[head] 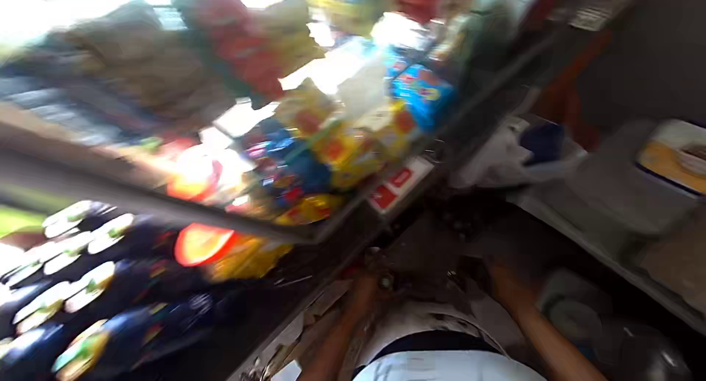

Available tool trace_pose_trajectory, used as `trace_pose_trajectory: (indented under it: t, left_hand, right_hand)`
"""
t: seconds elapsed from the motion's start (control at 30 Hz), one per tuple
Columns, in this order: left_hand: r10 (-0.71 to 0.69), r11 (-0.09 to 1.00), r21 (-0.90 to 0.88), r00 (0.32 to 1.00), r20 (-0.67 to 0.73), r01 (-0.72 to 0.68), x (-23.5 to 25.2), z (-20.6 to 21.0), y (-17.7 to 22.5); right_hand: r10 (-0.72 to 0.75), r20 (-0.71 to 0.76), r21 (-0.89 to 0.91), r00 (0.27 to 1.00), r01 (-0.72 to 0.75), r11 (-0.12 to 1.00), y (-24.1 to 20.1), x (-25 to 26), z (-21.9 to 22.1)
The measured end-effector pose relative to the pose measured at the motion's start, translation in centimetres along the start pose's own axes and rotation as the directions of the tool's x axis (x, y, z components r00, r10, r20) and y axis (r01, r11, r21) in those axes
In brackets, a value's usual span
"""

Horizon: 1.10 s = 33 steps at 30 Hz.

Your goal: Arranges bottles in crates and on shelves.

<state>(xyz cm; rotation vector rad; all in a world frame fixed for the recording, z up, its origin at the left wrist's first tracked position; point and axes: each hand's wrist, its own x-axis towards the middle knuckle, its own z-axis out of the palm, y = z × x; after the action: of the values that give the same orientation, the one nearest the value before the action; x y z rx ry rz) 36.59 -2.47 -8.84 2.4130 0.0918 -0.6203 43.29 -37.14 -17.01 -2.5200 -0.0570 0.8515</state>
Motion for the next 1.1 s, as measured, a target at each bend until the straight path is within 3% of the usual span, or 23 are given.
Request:
trace_pose_trajectory:
  t: [0.1,0.27,0.43,0.63,0.77,0.9,1.0,1.1]
  left_hand:
    - [-0.017,0.999,0.043,0.999,-0.032,0.019,1.5,2.4,0.9]
    - [0.063,0.994,0.086,0.995,0.078,-0.07,7.6,6.3,2.2]
    - [0.076,0.99,0.102,0.974,0.211,-0.1,16.4,11.8,2.8]
    - [0.258,0.956,0.094,0.948,0.186,-0.278,29.3,19.3,1.5]
    - [0.309,0.929,0.159,0.936,0.17,-0.335,36.6,22.9,1.9]
    - [0.407,0.874,0.216,0.899,0.159,-0.434,41.8,26.0,1.8]
    - [0.376,0.833,0.338,0.896,0.235,-0.438,45.3,27.9,2.5]
    - [0.22,0.75,0.531,0.905,0.363,-0.395,48.7,29.7,4.2]
  right_hand:
    - [0.029,0.041,0.137,0.999,-0.034,0.99,2.7,2.2,1.6]
    - [0.152,0.101,0.241,0.983,-0.172,0.955,7.3,5.9,3.9]
    - [0.314,0.054,0.354,0.948,-0.312,0.881,12.5,10.6,6.2]
    - [0.447,-0.013,0.448,0.894,-0.395,0.802,18.6,20.7,12.5]
    - [0.474,-0.052,0.471,0.879,-0.397,0.788,21.8,27.2,17.4]
    - [0.452,0.03,0.413,0.891,-0.423,0.807,23.8,30.3,20.7]
    - [0.367,0.04,0.407,0.929,-0.351,0.844,24.9,30.9,21.9]
    - [0.32,-0.005,0.436,0.947,-0.286,0.853,26.2,31.3,21.8]
